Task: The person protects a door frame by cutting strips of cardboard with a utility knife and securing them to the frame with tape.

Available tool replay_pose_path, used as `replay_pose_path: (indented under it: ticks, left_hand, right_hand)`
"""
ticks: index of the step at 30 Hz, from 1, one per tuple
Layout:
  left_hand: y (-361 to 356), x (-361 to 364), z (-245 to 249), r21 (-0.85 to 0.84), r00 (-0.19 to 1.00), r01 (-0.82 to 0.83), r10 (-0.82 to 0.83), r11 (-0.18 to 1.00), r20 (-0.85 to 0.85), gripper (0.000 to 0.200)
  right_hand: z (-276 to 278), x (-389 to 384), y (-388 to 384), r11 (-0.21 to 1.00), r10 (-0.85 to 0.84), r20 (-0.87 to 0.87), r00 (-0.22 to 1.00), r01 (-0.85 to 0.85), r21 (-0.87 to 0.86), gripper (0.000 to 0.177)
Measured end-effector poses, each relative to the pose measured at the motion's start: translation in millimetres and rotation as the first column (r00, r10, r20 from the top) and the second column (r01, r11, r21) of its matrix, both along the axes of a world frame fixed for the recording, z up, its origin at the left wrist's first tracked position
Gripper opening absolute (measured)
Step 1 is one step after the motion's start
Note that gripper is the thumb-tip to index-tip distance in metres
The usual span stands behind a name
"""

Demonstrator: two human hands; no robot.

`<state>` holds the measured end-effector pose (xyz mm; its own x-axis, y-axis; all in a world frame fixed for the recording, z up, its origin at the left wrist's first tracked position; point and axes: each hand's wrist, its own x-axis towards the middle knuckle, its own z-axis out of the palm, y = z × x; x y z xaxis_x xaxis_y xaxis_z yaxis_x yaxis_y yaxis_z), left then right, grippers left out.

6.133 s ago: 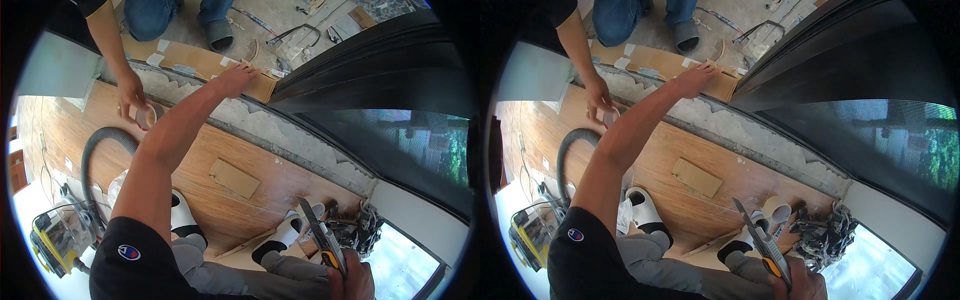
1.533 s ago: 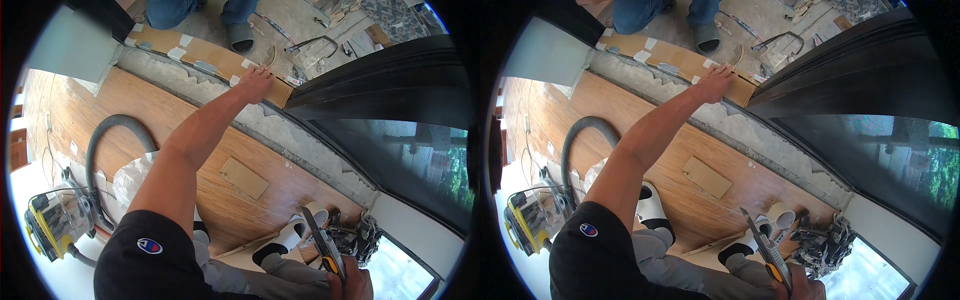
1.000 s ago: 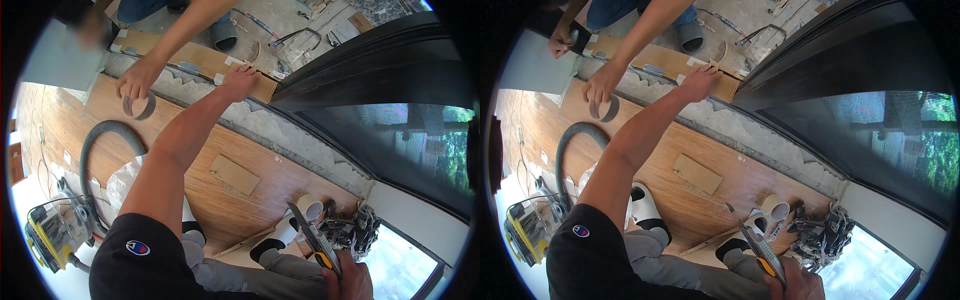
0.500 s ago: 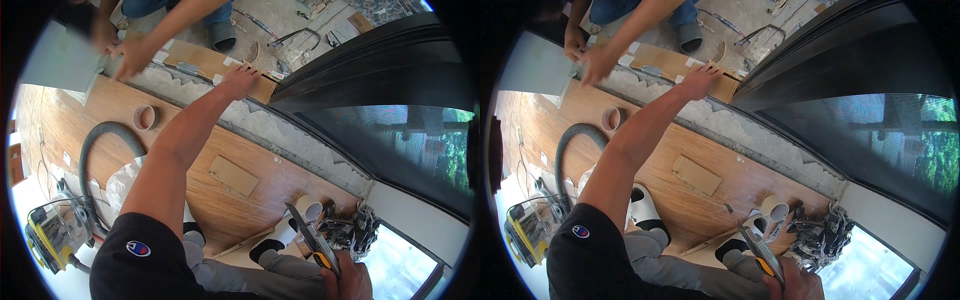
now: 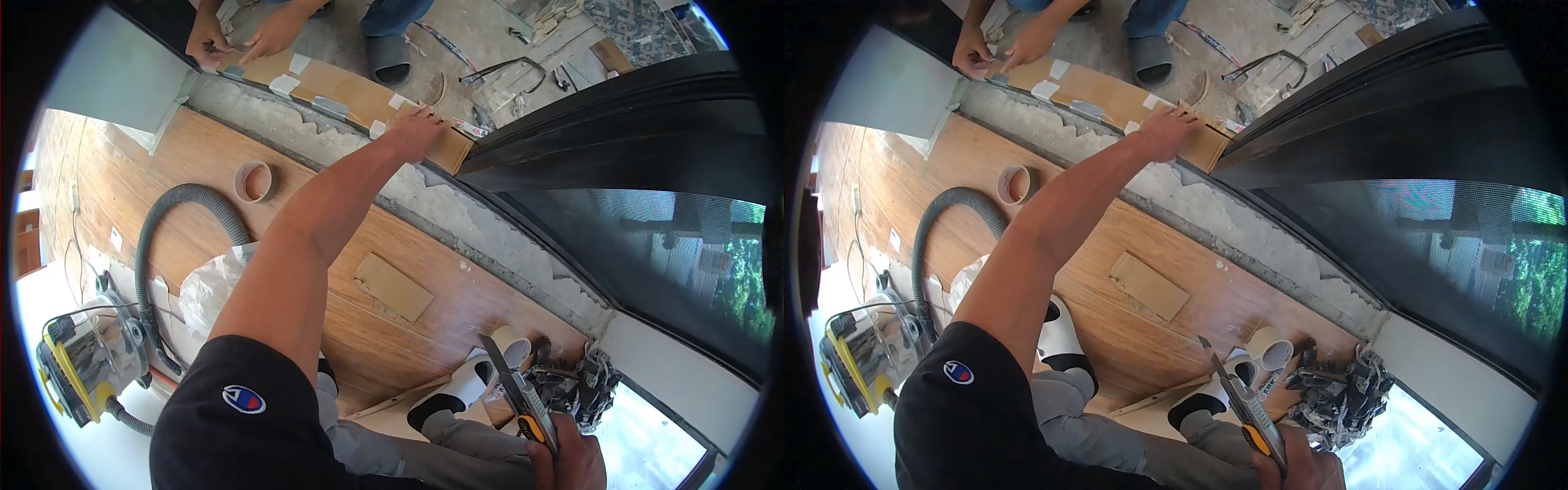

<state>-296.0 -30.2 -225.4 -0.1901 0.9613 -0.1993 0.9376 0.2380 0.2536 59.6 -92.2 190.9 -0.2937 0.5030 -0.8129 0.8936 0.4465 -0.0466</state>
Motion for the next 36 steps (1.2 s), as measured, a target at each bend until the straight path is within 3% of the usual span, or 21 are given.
replay_pose_path:
  ticks: [10, 18, 21, 24, 26, 28, 30, 32, 33, 34, 35, 36]
  left_hand:
    - [3.9, -2.8, 4.0, -0.008, 1.000, 0.014, -0.014, 1.000, 0.020, 0.095]
    - [1.1, 3.2, -5.4, 0.077, 1.000, -0.016, 0.016, 0.997, 0.010, 0.076]
    - [-0.2, 4.2, 0.7, 0.031, 1.000, 0.003, -0.003, 1.000, -0.008, 0.060]
    - [-1.4, 5.2, 1.8, 0.046, 1.000, -0.001, 0.001, 0.999, 0.002, 0.059]
    - [0.4, 3.4, -7.5, 0.057, 1.000, -0.005, 0.006, 0.998, -0.017, 0.061]
    - [-0.1, 4.0, -4.7, 0.072, 1.000, 0.003, 0.000, 0.997, -0.030, 0.064]
    - [-2.5, 0.9, 3.4, 0.084, 1.000, 0.013, -0.014, 0.996, 0.014, 0.083]
    - [-6.1, -3.0, 13.1, 0.120, 1.000, -0.007, 0.009, 0.993, -0.015, 0.083]
    - [-6.7, -11.8, -0.4, 0.131, 0.997, -0.051, 0.043, 0.990, 0.064, 0.080]
    - [-14.6, -13.2, 11.4, 0.434, 0.998, 0.043, -0.022, 0.900, -0.053, 0.047]
    - [-22.7, -13.9, 25.2, 0.514, 0.999, 0.037, -0.017, 0.857, -0.042, 0.052]
    - [-29.9, -15.7, 41.3, 0.443, 0.994, -0.022, -0.029, 0.896, 0.109, 0.067]
  right_hand:
    - [5.0, -2.3, -3.7, 1.000, 0.010, 0.032, 0.999, -0.011, 0.021, 0.040]
    - [1.9, 6.8, -4.5, 0.998, 0.049, -0.018, 0.999, -0.049, 0.041, 0.042]
    - [3.8, 2.7, -6.7, 0.996, 0.067, -0.008, 0.998, -0.066, 0.056, 0.044]
    - [2.1, 0.7, -2.5, 0.999, 0.040, -0.004, 0.999, -0.039, 0.019, 0.046]
    - [0.3, 0.6, -0.4, 1.000, -0.003, -0.012, 1.000, 0.003, -0.030, 0.047]
    - [1.5, 2.5, -0.6, 0.995, 0.085, -0.044, 0.995, -0.087, -0.045, 0.042]
    - [3.3, 6.0, -1.0, 0.986, 0.156, -0.066, 0.986, -0.160, -0.050, 0.039]
    - [5.1, 10.4, -1.0, 0.978, 0.196, -0.077, 0.978, -0.200, -0.052, 0.036]
    - [5.1, 12.3, 0.0, 0.980, 0.191, -0.069, 0.979, -0.194, -0.042, 0.035]
    - [4.4, 14.6, 1.3, 0.983, 0.178, -0.052, 0.983, -0.179, -0.026, 0.034]
    - [3.5, 17.3, 2.9, 0.986, 0.164, -0.033, 0.986, -0.165, -0.007, 0.034]
    - [2.6, 23.4, 3.6, 0.995, 0.098, -0.002, 0.995, -0.098, 0.022, 0.034]
